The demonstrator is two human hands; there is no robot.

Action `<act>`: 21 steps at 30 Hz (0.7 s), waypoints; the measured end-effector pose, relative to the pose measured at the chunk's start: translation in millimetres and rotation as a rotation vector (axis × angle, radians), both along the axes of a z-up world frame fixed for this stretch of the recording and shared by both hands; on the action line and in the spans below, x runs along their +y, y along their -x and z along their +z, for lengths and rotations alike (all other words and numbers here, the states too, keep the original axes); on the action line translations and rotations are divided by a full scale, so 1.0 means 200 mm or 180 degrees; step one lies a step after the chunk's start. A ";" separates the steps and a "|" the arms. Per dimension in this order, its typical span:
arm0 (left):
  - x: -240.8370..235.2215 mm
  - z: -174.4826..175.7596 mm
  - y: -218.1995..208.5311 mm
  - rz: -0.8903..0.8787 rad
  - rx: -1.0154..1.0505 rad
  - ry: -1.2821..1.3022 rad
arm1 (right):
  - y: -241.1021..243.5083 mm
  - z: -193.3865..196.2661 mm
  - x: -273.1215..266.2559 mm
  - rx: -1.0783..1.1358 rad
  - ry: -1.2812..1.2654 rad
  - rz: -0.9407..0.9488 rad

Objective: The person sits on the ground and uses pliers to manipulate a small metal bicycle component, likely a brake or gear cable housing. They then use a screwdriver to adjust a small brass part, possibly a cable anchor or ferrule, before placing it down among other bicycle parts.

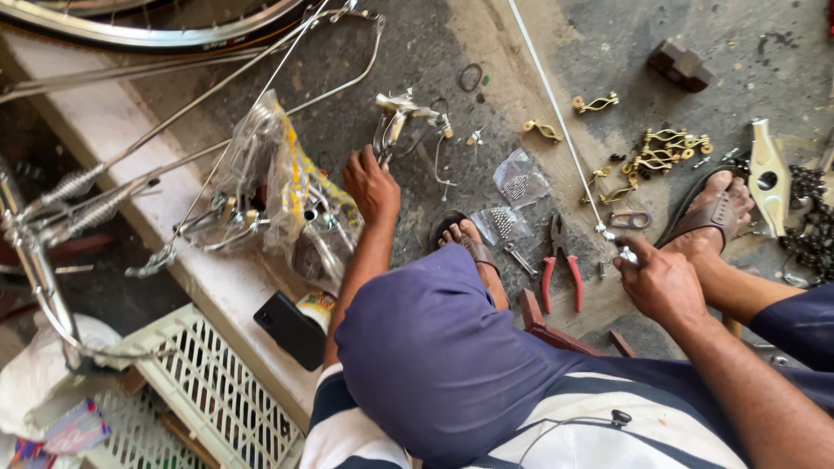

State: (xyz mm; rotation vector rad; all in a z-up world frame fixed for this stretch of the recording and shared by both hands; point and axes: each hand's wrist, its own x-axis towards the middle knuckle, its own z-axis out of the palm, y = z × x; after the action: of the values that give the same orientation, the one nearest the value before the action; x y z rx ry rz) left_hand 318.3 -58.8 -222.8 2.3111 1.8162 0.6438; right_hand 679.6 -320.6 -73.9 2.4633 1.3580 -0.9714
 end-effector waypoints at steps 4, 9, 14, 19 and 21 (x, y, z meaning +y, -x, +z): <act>-0.10 -0.07 -0.17 -0.1281 -0.0070 0.0769 | -0.02 -0.02 -0.02 0.0066 -0.0063 0.0043; -0.17 -0.23 -0.25 -0.2070 0.1283 0.0261 | -0.02 -0.11 -0.05 0.0615 -0.0012 -0.0004; -0.14 0.04 -0.27 -0.2199 0.0669 0.0517 | -0.02 -0.43 -0.07 0.0784 -0.0159 0.0327; 0.00 0.55 -0.29 -0.1674 -0.1277 0.1833 | 0.05 -0.63 -0.05 0.0523 -0.0121 0.0788; 0.04 0.81 -0.26 -0.1737 -0.1824 0.2315 | 0.09 -0.51 0.00 0.0613 -0.0636 0.1133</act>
State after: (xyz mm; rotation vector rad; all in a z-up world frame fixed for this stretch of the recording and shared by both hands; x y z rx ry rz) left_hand 370.0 -51.0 -60.1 1.7422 0.8883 0.3959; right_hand 661.3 -320.5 -176.7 2.1840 1.9596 -1.0477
